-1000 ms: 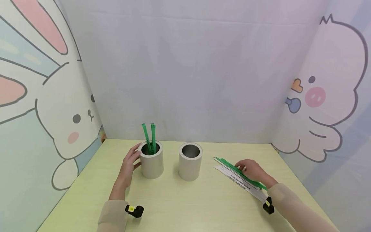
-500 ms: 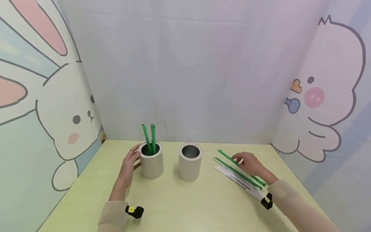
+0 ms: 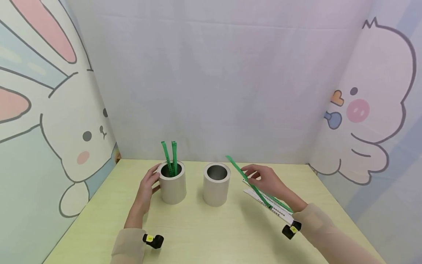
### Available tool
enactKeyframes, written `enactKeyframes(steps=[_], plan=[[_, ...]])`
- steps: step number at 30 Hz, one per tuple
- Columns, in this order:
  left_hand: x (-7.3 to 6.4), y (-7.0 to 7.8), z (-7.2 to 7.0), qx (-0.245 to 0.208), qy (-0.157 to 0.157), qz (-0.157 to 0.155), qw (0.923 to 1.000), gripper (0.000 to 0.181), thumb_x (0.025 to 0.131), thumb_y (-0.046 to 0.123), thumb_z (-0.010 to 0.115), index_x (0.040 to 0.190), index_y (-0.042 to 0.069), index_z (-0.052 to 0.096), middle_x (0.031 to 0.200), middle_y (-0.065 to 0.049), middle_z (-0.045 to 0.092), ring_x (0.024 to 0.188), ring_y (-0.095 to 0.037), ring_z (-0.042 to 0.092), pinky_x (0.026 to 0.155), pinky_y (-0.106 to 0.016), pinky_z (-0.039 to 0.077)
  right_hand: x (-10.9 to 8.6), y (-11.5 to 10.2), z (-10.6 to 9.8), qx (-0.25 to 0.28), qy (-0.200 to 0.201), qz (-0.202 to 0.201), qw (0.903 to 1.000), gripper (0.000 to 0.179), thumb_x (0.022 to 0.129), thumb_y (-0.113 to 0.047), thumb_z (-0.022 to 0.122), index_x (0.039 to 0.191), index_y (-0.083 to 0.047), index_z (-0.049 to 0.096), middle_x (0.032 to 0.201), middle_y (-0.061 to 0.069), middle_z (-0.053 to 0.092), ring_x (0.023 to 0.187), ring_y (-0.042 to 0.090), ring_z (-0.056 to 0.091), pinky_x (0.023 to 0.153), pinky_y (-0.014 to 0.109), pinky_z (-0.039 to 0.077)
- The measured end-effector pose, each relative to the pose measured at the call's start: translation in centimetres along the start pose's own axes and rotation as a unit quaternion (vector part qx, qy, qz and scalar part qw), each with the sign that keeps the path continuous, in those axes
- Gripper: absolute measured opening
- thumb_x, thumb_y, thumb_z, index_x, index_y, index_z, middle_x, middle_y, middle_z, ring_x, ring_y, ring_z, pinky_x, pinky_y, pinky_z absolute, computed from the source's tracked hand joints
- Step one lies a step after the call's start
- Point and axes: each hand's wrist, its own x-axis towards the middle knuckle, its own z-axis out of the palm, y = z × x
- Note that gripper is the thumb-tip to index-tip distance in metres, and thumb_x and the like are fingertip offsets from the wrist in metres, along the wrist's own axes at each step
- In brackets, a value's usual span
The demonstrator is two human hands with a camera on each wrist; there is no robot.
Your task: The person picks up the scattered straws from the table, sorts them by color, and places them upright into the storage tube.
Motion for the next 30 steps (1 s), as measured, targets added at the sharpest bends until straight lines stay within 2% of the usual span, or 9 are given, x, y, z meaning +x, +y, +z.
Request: enactKeyframes(steps=[4,8,10,20,25,30], plan=[[0.0,0.0,0.0,0.001,0.001,0.002,1.0,0.053,0.116,0.036,0.032,0.168,0.023,0.031,0.173,-0.007,0.027,0.156,-0.04,0.028,0.125,-0.069,0.026,1.2,-3.0,1.1,0.067,0.002,0.006,0.9977,0.042,0.099,-0.003,0.072,0.138,-0.018,0.069,0.116,0.004,0.074,0.101,0.021,0.072,0.081,0.033,0.062],[0.1,-0.1,-0.1,-0.001,0.002,0.001,1.0,0.053,0.116,0.036,0.032,0.168,0.024,0.031,0.172,-0.007,0.028,0.156,-0.04,0.028,0.125,-0.069,0.026,2.7,-5.8,2.4,0.152,0.007,0.003,0.9883,0.043,0.101,-0.006,0.071,0.143,-0.017,0.066,0.121,0.011,0.072,0.106,0.026,0.072,0.084,0.038,0.064],[0.1,-0.1,-0.1,-0.003,0.003,-0.001,1.0,0.053,0.116,0.035,0.032,0.168,0.024,0.031,0.172,-0.007,0.029,0.156,-0.04,0.028,0.125,-0.068,0.026,3.6,-7.1,3.2,0.176,0.015,-0.005,0.9843,0.043,0.102,-0.008,0.072,0.143,-0.018,0.065,0.122,0.011,0.072,0.107,0.026,0.072,0.084,0.04,0.064],[0.2,-0.2,-0.1,-0.004,0.002,0.002,1.0,0.052,0.116,0.036,0.033,0.167,0.023,0.032,0.171,-0.007,0.029,0.156,-0.04,0.029,0.125,-0.068,0.027,8.5,-12.4,6.8,0.238,0.066,-0.053,0.9675,0.043,0.103,-0.008,0.07,0.143,-0.021,0.066,0.121,0.005,0.072,0.107,0.022,0.071,0.087,0.038,0.064],[0.1,-0.2,-0.1,-0.003,0.002,0.003,1.0,0.053,0.116,0.038,0.034,0.167,0.022,0.032,0.171,-0.008,0.03,0.156,-0.041,0.029,0.125,-0.068,0.027,11.0,-14.4,8.4,0.272,0.1,-0.094,0.9526,0.042,0.104,-0.007,0.067,0.145,-0.019,0.064,0.123,0.007,0.07,0.108,0.024,0.069,0.088,0.036,0.064],[0.0,-0.1,0.0,-0.006,0.002,0.002,1.0,0.053,0.116,0.038,0.034,0.166,0.021,0.033,0.168,-0.009,0.033,0.155,-0.041,0.03,0.125,-0.068,0.027,13.1,-16.0,9.7,0.303,0.13,-0.112,0.9374,0.045,0.104,-0.005,0.066,0.147,-0.018,0.061,0.125,0.009,0.068,0.109,0.026,0.069,0.09,0.033,0.064]])
